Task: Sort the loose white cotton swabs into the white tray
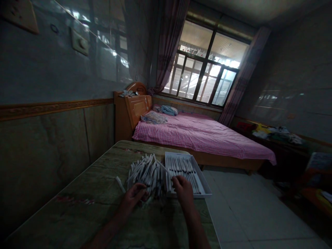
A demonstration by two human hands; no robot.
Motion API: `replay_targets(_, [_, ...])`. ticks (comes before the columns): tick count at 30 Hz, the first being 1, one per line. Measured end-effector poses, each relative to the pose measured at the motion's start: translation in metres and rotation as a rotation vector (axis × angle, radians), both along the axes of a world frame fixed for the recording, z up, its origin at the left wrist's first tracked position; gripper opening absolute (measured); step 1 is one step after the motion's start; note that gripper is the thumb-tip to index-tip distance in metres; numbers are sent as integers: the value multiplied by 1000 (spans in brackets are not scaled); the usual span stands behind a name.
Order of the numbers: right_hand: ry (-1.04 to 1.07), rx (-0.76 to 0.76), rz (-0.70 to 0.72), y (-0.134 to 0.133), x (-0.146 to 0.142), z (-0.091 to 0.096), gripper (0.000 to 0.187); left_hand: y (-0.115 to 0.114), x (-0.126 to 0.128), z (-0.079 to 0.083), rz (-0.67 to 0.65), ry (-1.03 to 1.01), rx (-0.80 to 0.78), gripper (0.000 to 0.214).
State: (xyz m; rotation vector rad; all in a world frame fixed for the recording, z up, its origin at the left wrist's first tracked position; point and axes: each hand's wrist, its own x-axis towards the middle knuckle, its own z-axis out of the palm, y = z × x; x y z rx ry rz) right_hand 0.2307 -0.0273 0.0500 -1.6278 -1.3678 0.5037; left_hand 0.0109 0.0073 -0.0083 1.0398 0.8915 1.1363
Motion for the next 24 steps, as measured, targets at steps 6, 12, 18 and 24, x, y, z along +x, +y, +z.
replay_targets(6, [-607, -283, -436, 15, 98, 16, 43, 3, -1, 2, 131, -5, -7, 49])
replay_targets(12, [-739, -422, -531, 28, 133, 7, 40, 8, -1, -4, 232, 22, -33, 50])
replay_targets(18, [-816, -447, -499, 59, 134, -3, 39, 7, -4, -8, 262, 71, -8, 48])
replay_targets(24, [-826, -467, -458, 74, 134, -12, 33, 8, -3, -14, 241, 129, 5, 44])
